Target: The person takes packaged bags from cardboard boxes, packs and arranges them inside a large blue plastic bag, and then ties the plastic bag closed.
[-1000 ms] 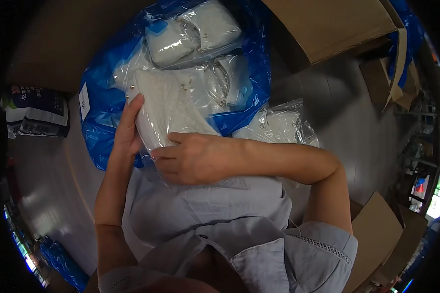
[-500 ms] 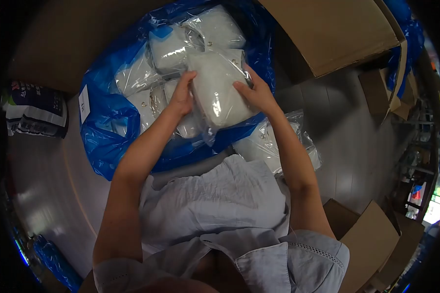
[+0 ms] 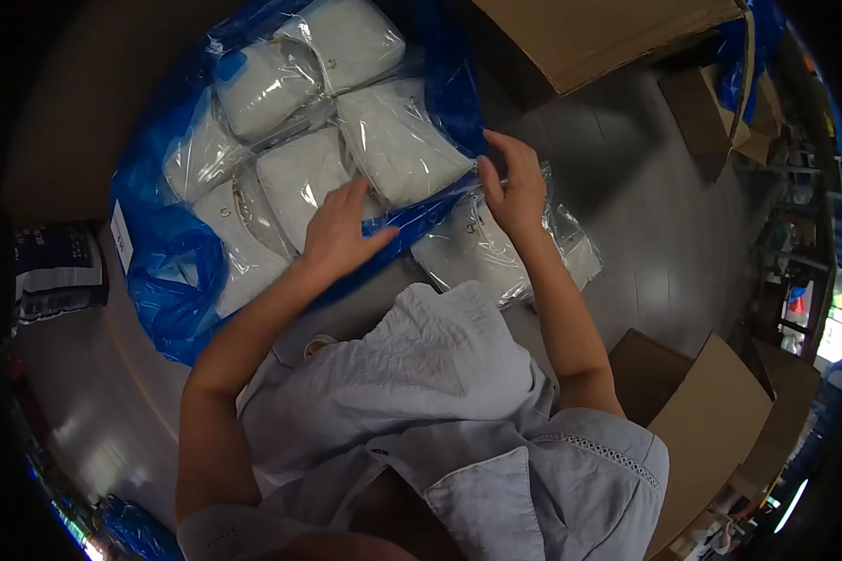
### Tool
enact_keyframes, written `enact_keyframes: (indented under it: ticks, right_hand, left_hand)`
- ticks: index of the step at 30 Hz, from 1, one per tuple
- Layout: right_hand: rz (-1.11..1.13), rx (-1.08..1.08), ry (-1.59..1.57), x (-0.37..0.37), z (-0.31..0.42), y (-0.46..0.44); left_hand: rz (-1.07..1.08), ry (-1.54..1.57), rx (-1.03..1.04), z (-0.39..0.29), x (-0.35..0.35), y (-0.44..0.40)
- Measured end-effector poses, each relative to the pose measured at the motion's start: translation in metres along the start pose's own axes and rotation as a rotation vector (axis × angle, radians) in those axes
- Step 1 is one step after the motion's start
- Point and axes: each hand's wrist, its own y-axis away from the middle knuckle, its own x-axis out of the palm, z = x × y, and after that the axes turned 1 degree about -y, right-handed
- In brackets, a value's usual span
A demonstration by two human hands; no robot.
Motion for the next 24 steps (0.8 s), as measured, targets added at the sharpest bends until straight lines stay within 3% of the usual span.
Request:
enact_keyframes:
  ticks: [1,2,3,5,6,7,9,11,14,15,17,18,19,21,22,23,24]
  right_hand:
    - [-0.058,0.019,0.090,-0.006,-0.001,0.008]
    - [0.000,-0.165,0.242,-0.002,-0.002,0.007]
    - [-0.004,-0.168,0.235,0.003,0.000,0.002]
    - [0.345,-0.412,0.555,0.014,0.002,-0.007]
    - [0.305,-0.440,0.606,0.018,-0.008,-0.011]
    - [0.264,-0.467,0.657,0.021,-0.017,-0.014]
    - [0.426,-0.260,0.697,0.011,-0.033,-0.018]
    - [0.359,-0.386,0.620,-0.005,-0.042,-0.018]
    - [0.045,-0.326,0.579,-0.027,-0.022,-0.011]
    - [0.044,-0.326,0.585,-0.026,-0.023,-0.002]
    - [0.040,-0.057,0.332,-0.014,-0.035,0.017]
    - [0.166,0.084,0.262,-0.009,-0.042,0.020]
    - [0.169,0.077,0.265,-0.008,-0.038,0.016]
    - [0.030,0.097,-0.053,0.003,-0.024,0.000]
    - [0.033,0.098,-0.056,0.011,-0.014,-0.004]
    - [0.067,-0.193,0.285,0.018,-0.005,-0.008]
    - [0.096,-0.336,0.461,0.024,-0.002,-0.013]
  left_hand:
    - [0.115,-0.064,-0.026,-0.006,0.004,0.016]
    - [0.228,-0.133,-0.052,-0.010,0.007,0.025]
    - [0.227,-0.142,-0.055,-0.010,0.011,0.024]
    - [0.398,-0.118,-0.094,-0.004,0.029,0.025]
    - [0.399,-0.128,-0.101,0.002,0.037,0.028]
    - [0.427,-0.182,0.002,0.006,0.045,0.028]
    - [0.455,-0.224,0.101,0.001,0.043,0.032]
    - [0.686,-0.022,0.351,-0.017,0.015,0.035]
    - [0.595,0.242,0.478,-0.012,0.017,0.035]
    - [0.593,0.243,0.483,-0.017,0.015,0.031]
    - [0.097,0.541,0.131,-0.034,0.008,0.019]
    - [0.091,0.545,0.129,-0.035,0.016,0.012]
    - [0.156,0.460,0.024,-0.035,0.027,0.003]
    - [0.210,0.374,-0.088,-0.035,0.044,-0.005]
    - [0.383,0.226,0.032,-0.037,0.050,-0.005]
    - [0.555,0.074,0.157,-0.038,0.056,-0.004]
    - [0.579,0.118,0.299,-0.042,0.056,-0.002]
